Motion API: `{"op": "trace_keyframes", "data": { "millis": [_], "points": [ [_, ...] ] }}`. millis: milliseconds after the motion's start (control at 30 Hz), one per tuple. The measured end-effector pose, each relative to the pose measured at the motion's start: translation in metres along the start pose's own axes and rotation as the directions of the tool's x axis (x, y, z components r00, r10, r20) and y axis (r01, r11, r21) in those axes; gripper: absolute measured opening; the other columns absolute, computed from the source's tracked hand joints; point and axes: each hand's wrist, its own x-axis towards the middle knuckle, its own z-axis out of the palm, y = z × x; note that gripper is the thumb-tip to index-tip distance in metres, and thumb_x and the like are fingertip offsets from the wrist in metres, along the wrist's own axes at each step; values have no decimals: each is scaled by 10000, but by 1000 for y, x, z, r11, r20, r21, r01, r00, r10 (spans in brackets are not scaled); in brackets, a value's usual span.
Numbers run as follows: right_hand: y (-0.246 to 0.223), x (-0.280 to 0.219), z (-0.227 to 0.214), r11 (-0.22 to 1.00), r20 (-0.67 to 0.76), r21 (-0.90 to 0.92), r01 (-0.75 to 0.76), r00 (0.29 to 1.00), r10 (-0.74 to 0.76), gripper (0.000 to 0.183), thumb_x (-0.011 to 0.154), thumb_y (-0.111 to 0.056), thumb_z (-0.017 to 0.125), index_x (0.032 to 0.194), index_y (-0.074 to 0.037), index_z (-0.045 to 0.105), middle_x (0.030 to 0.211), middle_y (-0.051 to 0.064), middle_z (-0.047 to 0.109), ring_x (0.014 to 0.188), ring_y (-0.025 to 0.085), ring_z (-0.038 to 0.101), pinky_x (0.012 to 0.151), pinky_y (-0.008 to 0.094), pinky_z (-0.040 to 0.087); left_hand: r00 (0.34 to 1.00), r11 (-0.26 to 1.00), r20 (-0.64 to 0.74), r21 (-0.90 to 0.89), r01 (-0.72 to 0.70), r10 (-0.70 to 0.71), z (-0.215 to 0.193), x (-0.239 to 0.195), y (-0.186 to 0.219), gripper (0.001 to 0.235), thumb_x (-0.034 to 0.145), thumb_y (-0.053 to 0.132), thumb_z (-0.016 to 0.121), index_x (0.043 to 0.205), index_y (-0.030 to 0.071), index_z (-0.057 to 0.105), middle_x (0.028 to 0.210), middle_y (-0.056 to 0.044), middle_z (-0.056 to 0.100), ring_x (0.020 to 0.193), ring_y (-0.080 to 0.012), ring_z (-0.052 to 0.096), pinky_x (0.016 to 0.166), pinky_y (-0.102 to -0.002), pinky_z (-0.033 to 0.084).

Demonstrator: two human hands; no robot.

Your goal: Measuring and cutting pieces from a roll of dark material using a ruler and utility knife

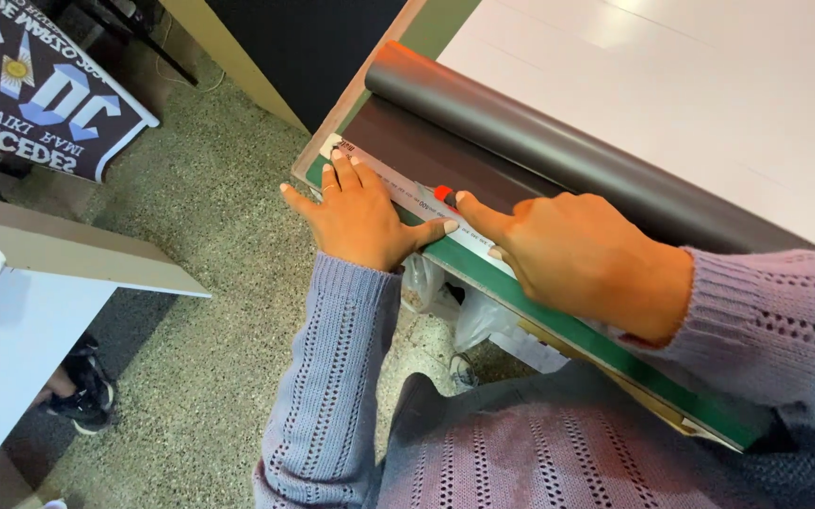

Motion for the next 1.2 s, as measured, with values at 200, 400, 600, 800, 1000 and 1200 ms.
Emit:
{"op": "trace_keyframes", "data": {
  "millis": [200, 400, 600, 800, 1000, 1200],
  "points": [
    [9, -26, 5, 999, 76, 32, -42, 996, 40, 748, 944, -251, 437, 1643, -372, 200, 808, 83, 653, 586, 385, 659, 535, 513, 499, 996, 998, -83, 57, -6, 10, 10, 1, 0, 1511, 547, 1159, 477, 1519, 4, 406, 1590, -213, 411, 1443, -324, 397, 1047, -848, 188],
    [18, -58, 16, 999, 32, -35, -41, 999, 42, 690, 969, -359, 433, 1625, -371, 219, 750, 38, 624, 485, 333, 638, 461, 493, 490, 998, 999, 47, 42, 29, -31, -9, -2, 4, 1528, 554, 1156, 479, 1562, 19, 321, 1637, -188, 327, 1474, -328, 335, 1075, -835, 157],
    [22, -75, 25, 997, 8, -77, -29, 1000, 30, 669, 964, -300, 420, 1607, -343, 241, 710, 26, 610, 433, 322, 616, 443, 481, 476, 999, 998, -13, 44, 39, -38, 2, 2, 3, 1503, 551, 1148, 501, 1540, 24, 374, 1607, -198, 384, 1424, -356, 410, 1082, -825, 147],
    [23, -89, 16, 994, 146, -52, -99, 984, 105, 713, 961, -292, 407, 1621, -412, 165, 744, 20, 600, 514, 324, 624, 523, 483, 487, 995, 997, 83, 48, 55, -59, -6, 4, 4, 1501, 563, 1137, 477, 1578, 44, 305, 1651, -166, 311, 1460, -359, 350, 1101, -811, 123],
    [25, -115, 7, 919, 152, -24, -394, 907, 393, 801, 887, -612, 430, 1623, -589, 115, 1030, -128, 646, 891, 290, 767, 728, 501, 624, 999, 998, -18, -56, -33, 32, -2, -7, -9, 1434, 620, 1094, 433, 1568, 24, 325, 1649, -175, 304, 1455, -383, 340, 1049, -859, 153],
    [88, -207, 127, 882, -314, 250, -400, 828, 465, 707, 952, -341, 487, 1654, -304, 415, 988, 20, 660, 763, 310, 728, 742, 420, 547, 954, 987, -266, -41, -157, 141, 28, -18, -35, 1457, 615, 1092, 440, 1552, -19, 338, 1596, -213, 413, 1434, -431, 413, 1054, -816, 213]
  ]
}}
